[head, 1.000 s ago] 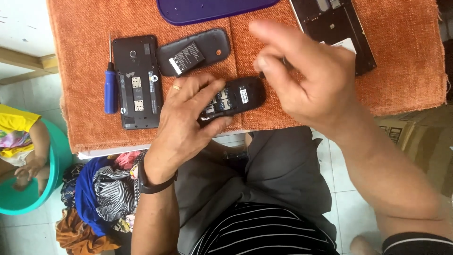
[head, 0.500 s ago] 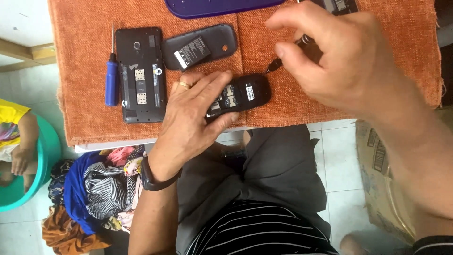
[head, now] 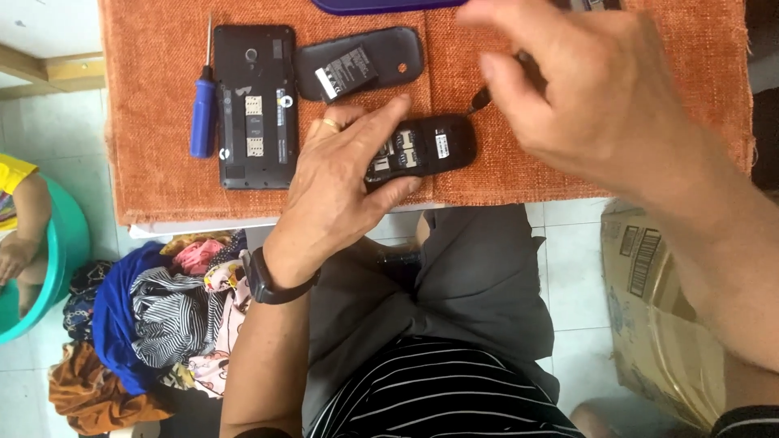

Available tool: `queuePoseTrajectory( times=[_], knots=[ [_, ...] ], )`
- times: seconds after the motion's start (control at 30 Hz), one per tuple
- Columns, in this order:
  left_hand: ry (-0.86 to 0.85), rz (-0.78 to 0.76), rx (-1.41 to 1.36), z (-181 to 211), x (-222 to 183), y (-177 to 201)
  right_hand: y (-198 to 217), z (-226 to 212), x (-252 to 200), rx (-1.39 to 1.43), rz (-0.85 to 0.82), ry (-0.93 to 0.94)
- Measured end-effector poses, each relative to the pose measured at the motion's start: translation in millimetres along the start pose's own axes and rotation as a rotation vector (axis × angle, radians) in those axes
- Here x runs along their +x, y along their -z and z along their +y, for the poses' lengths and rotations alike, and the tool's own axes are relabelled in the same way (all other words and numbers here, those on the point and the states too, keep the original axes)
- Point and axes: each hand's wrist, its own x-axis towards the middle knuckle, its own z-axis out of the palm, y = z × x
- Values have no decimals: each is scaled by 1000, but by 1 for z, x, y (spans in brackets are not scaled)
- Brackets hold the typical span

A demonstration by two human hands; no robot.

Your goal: Disassembling a feature phone by removing the back cover, battery, and unscrewing internal components for repair or inspection.

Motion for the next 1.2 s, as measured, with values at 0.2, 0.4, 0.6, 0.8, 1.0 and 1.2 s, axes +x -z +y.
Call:
queuePoseTrajectory(
  times=[0.2,0.4,0.6,0.8,1.0,1.2],
  knots=[
    [-7,17,-25,-2,-1,-2,9,-2,3,61,-51,-32],
    [-11,23,-35,0,-1,0,14,-10,8,71,-123,-70],
    [-18,37,-39,-3,-2,-2,6,-7,5,134,-53,-209],
    [-25,47,-40,-1,-1,1,6,-5,8,71,-56,-95],
    [-7,32,-83,1,0,6,12,-10,8,42,-153,-183],
    [-16,36,-74,-2,-1,2,6,-1,8,64,-94,-213]
  ],
)
